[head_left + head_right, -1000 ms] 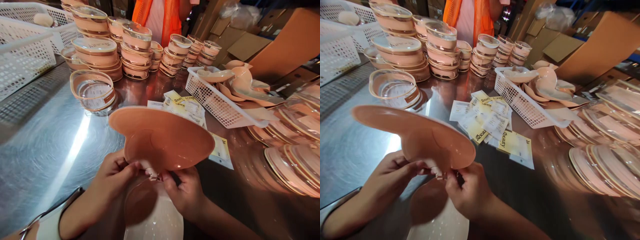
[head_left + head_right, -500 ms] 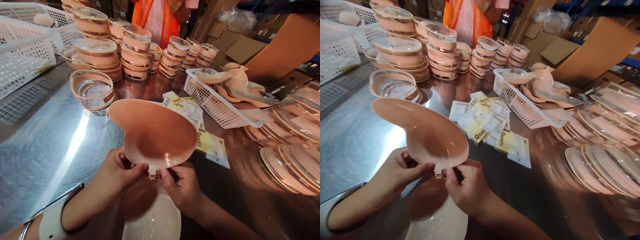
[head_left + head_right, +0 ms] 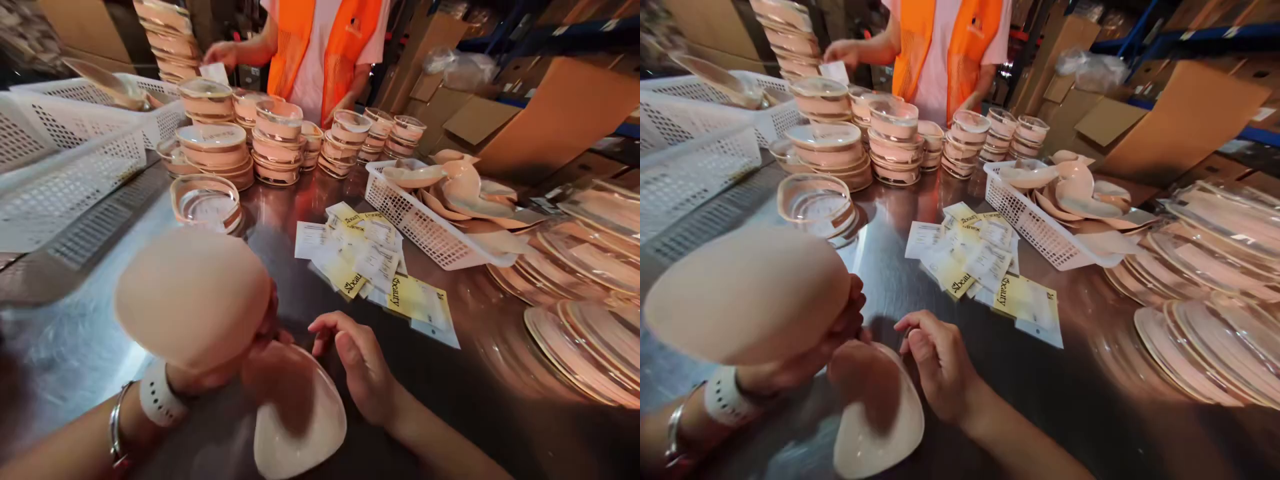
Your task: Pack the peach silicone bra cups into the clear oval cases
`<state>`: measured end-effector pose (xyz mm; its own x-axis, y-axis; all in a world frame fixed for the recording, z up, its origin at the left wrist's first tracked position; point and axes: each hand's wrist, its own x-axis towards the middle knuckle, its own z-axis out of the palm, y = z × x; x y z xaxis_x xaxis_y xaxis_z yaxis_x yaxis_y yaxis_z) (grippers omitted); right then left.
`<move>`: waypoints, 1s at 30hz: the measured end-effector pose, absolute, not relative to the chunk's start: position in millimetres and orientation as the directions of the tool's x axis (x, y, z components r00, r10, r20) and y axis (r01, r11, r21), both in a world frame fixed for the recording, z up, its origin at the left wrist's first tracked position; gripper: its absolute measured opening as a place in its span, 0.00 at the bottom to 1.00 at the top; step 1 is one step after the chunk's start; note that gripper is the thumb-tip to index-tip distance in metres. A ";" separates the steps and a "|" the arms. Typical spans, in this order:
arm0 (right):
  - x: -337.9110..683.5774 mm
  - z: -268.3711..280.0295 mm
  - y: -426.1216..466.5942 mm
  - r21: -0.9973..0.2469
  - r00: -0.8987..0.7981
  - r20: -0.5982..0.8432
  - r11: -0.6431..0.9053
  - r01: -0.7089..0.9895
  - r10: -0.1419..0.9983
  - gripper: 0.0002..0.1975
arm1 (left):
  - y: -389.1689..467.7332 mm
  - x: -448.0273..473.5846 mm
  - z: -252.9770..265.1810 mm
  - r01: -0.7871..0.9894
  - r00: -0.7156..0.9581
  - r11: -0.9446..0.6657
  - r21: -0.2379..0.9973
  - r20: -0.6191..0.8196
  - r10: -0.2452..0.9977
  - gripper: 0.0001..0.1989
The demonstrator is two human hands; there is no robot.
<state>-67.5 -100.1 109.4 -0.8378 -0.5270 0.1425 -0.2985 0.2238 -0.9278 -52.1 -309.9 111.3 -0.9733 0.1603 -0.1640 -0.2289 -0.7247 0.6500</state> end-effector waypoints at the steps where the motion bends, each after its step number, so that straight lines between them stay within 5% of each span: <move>1: -68.6 111.1 -99.8 -0.935 -0.809 0.118 0.209 -0.285 -0.576 0.32 | -315.1 -55.1 111.1 -0.232 -0.972 -0.763 0.604 -0.119 0.201 0.12; 3: -69.6 116.0 -100.2 -0.963 -0.671 0.056 0.138 -0.233 -0.740 0.37 | -324.6 -61.6 110.9 -0.262 -0.963 -0.814 0.519 -0.089 0.253 0.10; 5: -67.3 121.6 -101.2 -0.983 -0.425 0.038 0.042 -0.177 -0.904 0.40 | -331.6 -66.5 112.3 -0.213 -0.977 -0.846 0.488 -0.118 0.178 0.15; 8: -58.8 127.0 -103.1 -0.988 -0.162 0.054 -0.030 -0.149 -0.985 0.31 | -336.0 -67.3 117.5 -0.146 -0.979 -0.862 0.485 -0.198 0.054 0.19; 10: -53.6 126.9 -104.9 -0.984 -0.205 0.033 0.004 -0.176 -0.978 0.27 | -336.4 -65.2 120.2 -0.151 -0.976 -0.887 0.437 -0.209 0.063 0.16; 14: -54.4 115.4 -112.2 -0.987 -0.563 -0.029 0.113 -0.115 -0.826 0.19 | -339.4 -67.2 112.0 -0.218 -0.976 -0.918 0.332 -0.105 0.193 0.12; 20: -67.3 87.9 -121.5 -0.966 -0.832 0.001 0.215 -0.146 -0.555 0.18 | -344.8 -84.4 83.7 -0.310 -0.906 -0.816 0.487 0.108 0.409 0.14; 23: -64.0 80.5 -122.9 -0.984 -0.758 -0.025 0.148 -0.095 -0.651 0.21 | -336.4 -83.3 82.1 -0.309 -0.877 -0.754 0.579 0.133 0.462 0.19; 26: -54.2 78.0 -124.4 -0.984 -0.617 -0.130 0.023 0.179 -0.776 0.32 | -322.7 -75.8 85.9 -0.262 -0.890 -0.735 0.626 0.138 0.435 0.17; 30: -45.9 81.8 -127.1 -0.902 -0.574 -0.220 -0.061 0.428 -0.789 0.38 | -310.4 -66.8 91.8 -0.211 -0.937 -0.712 0.669 0.070 0.343 0.12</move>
<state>-45.9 -127.1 81.8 -0.5738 -0.7890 -0.2196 0.4285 -0.0607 -0.9015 -66.8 -310.4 91.8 -0.9368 0.3429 0.0698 -0.2109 -0.7124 0.6693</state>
